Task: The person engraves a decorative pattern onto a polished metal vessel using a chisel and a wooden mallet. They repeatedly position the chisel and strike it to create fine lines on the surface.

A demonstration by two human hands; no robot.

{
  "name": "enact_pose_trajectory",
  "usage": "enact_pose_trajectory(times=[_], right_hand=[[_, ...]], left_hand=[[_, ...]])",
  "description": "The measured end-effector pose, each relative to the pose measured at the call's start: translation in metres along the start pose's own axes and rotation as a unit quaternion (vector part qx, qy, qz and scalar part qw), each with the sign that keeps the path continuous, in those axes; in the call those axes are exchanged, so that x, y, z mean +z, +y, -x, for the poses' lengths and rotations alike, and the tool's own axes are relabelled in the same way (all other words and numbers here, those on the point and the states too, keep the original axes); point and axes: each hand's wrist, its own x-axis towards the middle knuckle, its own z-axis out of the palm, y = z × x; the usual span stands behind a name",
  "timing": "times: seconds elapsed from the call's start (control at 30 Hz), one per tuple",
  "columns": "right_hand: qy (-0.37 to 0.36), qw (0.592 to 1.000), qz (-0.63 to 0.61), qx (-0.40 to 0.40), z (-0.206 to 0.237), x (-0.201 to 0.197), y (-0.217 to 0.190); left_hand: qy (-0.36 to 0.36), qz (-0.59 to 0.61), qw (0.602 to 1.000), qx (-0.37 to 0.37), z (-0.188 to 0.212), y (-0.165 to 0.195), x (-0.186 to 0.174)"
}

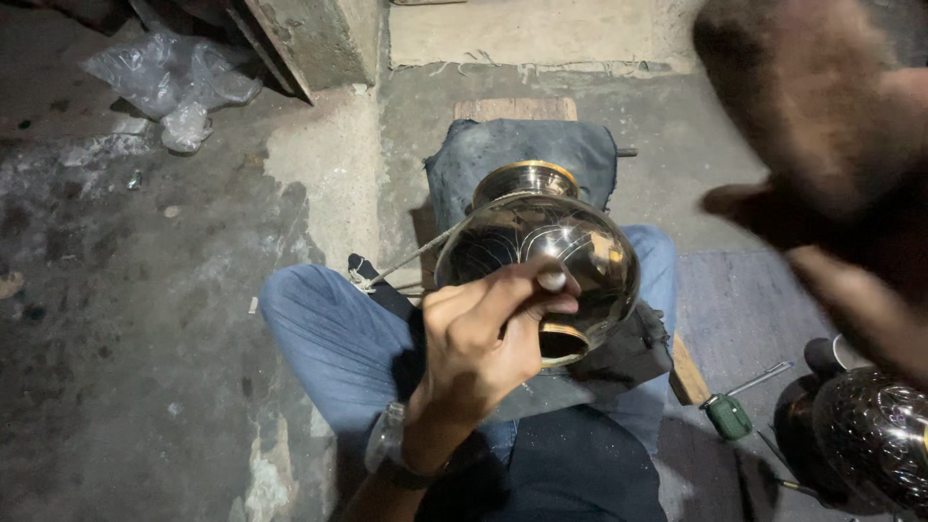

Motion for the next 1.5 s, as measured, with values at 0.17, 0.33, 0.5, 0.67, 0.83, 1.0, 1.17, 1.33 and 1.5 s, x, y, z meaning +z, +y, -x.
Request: enact_pose_trajectory(times=[0.17,0.33,0.5,0.67,0.83,1.0,1.17,1.33,1.5], right_hand=[[0.046,0.987,0.137,-0.077,-0.003,-0.010,-0.013],[0.078,0.922,0.334,-0.178,-0.010,-0.007,-0.018],[0.132,0.916,0.320,-0.202,-0.014,-0.007,-0.020],[0.057,0.978,0.155,-0.128,-0.014,-0.018,-0.017],[0.097,0.986,0.078,-0.114,-0.021,-0.029,-0.026],[0.130,0.956,0.133,-0.228,-0.032,-0.035,-0.029],[0.109,0.963,0.172,-0.179,-0.022,-0.025,-0.020],[0.011,0.985,0.160,-0.068,-0.014,-0.004,-0.001],[0.044,0.996,-0.075,-0.012,0.001,0.021,0.014]], left_hand=[[0.010,-0.039,0.999,0.027,0.004,0.004,0.001],[0.049,-0.145,0.985,0.086,0.005,0.006,0.004],[0.063,-0.124,0.990,0.021,0.011,0.005,0.010],[0.120,0.008,0.992,0.031,0.016,0.000,0.016],[0.094,-0.002,0.995,-0.019,0.022,0.002,0.017],[0.127,-0.061,0.990,0.008,0.020,0.001,0.021],[0.087,-0.249,0.964,0.042,0.015,0.007,0.012],[-0.031,-0.059,0.998,-0.001,0.004,0.003,-0.002],[-0.086,-0.067,0.992,0.056,-0.010,-0.005,-0.005]])
